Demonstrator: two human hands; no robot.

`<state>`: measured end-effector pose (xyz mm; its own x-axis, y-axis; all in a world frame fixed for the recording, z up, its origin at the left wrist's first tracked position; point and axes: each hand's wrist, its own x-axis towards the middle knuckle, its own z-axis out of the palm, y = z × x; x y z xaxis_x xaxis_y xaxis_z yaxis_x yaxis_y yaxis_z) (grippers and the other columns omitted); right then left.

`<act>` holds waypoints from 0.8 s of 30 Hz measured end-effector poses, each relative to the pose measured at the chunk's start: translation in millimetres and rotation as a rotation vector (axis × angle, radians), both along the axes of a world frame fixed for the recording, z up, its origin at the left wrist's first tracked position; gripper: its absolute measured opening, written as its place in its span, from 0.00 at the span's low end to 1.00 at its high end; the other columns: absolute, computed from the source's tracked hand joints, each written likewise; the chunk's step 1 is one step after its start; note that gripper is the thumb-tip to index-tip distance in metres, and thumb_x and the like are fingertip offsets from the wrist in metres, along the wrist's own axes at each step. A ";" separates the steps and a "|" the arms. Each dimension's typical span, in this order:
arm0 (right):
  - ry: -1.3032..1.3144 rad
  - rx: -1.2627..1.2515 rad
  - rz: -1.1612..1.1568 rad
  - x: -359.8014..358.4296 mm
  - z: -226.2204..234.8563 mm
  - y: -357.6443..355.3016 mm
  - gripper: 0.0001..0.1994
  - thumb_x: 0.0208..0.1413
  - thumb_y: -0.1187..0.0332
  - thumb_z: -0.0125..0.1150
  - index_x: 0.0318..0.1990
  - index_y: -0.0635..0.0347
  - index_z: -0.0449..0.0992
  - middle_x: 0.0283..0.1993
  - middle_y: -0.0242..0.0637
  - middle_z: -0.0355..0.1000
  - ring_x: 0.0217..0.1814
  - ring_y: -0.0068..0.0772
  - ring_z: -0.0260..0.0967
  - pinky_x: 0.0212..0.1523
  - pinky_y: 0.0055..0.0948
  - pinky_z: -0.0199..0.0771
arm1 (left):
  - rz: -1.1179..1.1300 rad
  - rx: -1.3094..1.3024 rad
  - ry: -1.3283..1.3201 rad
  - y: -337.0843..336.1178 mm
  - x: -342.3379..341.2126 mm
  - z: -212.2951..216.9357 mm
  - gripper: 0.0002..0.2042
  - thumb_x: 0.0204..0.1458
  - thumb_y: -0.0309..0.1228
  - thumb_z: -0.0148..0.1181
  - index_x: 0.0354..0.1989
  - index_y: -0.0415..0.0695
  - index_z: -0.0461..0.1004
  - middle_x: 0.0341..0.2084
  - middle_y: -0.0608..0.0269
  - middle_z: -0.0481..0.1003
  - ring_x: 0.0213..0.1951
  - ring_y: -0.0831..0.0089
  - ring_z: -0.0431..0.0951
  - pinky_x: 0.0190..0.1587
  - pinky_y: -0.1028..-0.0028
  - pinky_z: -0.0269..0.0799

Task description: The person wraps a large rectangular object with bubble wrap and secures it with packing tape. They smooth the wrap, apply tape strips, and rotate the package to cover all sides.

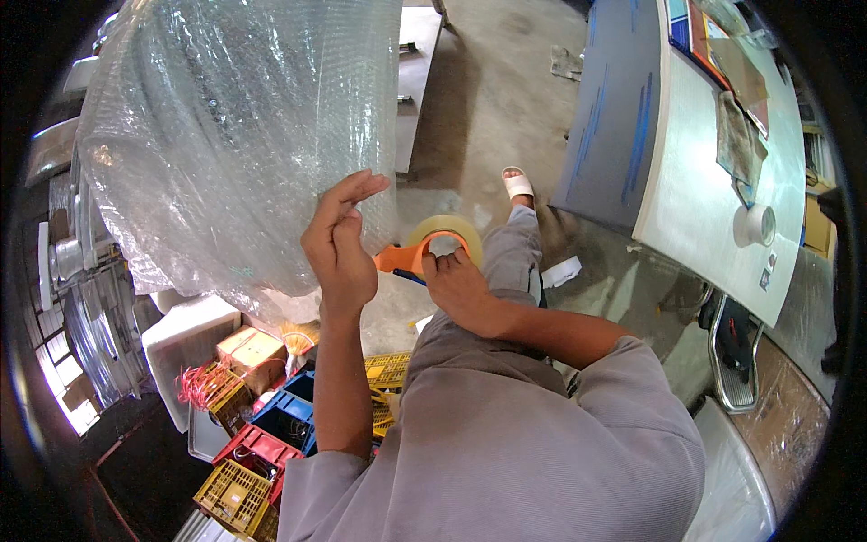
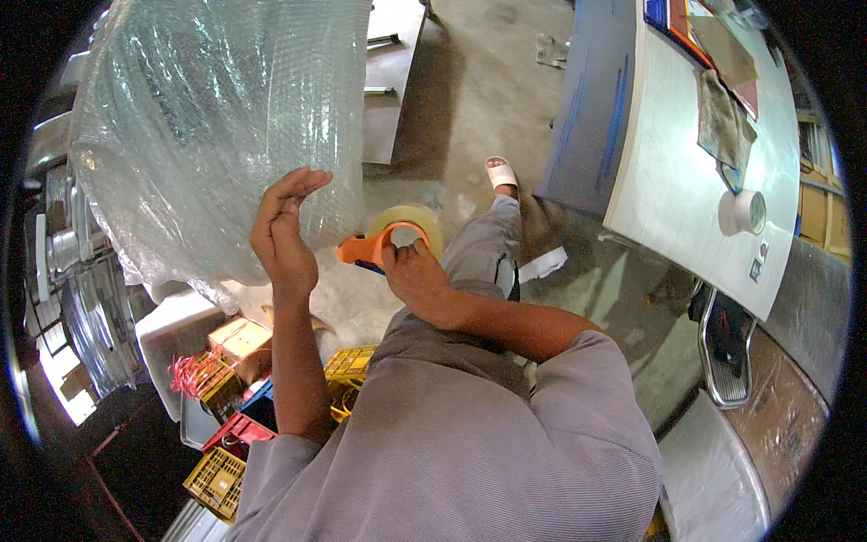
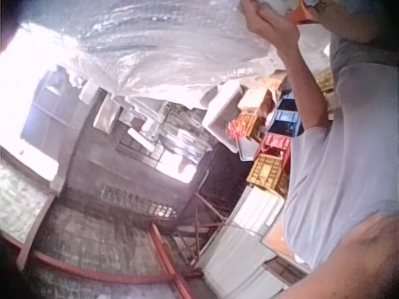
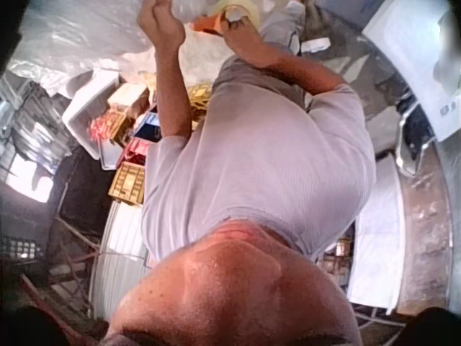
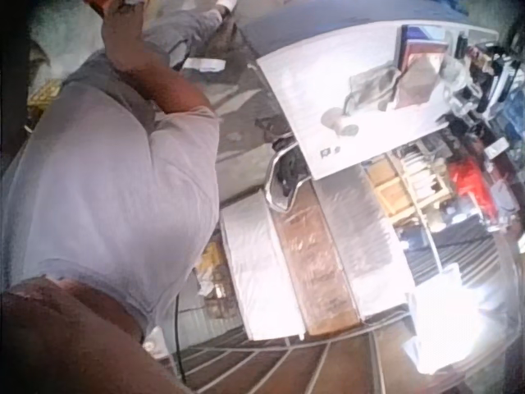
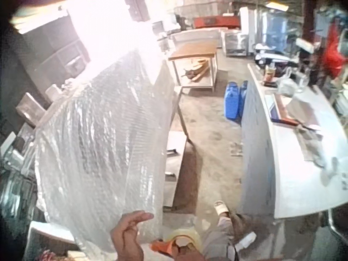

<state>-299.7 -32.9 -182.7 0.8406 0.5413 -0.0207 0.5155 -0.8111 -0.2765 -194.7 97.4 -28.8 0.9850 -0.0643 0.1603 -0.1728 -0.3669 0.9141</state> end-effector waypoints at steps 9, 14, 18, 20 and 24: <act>-0.064 0.083 0.009 -7.7 -23.2 -3.8 0.17 0.53 0.68 0.55 0.48 0.67 0.69 0.35 0.40 0.74 0.39 0.39 0.73 0.51 0.38 0.65 | -0.022 -0.014 -0.026 1.5 -5.0 -6.8 0.21 0.56 0.21 0.39 0.53 0.33 0.75 0.43 0.46 0.81 0.49 0.62 0.81 0.58 0.66 0.69; -0.066 0.061 -0.028 -15.9 -12.9 8.5 0.19 0.54 0.67 0.55 0.50 0.70 0.70 0.33 0.37 0.75 0.34 0.35 0.74 0.44 0.37 0.65 | -0.030 -0.032 -0.026 1.4 -4.7 -6.7 0.20 0.56 0.21 0.38 0.52 0.33 0.75 0.43 0.47 0.81 0.49 0.62 0.81 0.58 0.66 0.69; -0.037 0.013 -0.075 -22.5 5.9 15.8 0.17 0.54 0.67 0.55 0.49 0.68 0.71 0.34 0.37 0.75 0.34 0.34 0.74 0.43 0.36 0.65 | -0.036 -0.046 -0.029 3.7 -6.3 -2.9 0.20 0.56 0.21 0.38 0.52 0.32 0.75 0.42 0.47 0.81 0.48 0.62 0.81 0.58 0.66 0.69; -0.050 0.026 -0.122 -24.5 4.0 19.7 0.16 0.55 0.67 0.55 0.48 0.67 0.72 0.34 0.37 0.76 0.35 0.34 0.75 0.43 0.36 0.65 | -0.040 -0.097 -0.026 2.4 -1.2 -5.1 0.20 0.56 0.21 0.39 0.51 0.32 0.76 0.42 0.47 0.81 0.48 0.62 0.81 0.57 0.67 0.69; -0.029 0.020 -0.090 -26.6 -11.8 23.4 0.16 0.55 0.67 0.55 0.49 0.66 0.70 0.34 0.38 0.76 0.36 0.35 0.75 0.46 0.36 0.66 | -0.030 -0.031 -0.003 -1.9 0.3 0.8 0.19 0.56 0.21 0.39 0.51 0.31 0.76 0.41 0.47 0.81 0.47 0.63 0.82 0.57 0.66 0.70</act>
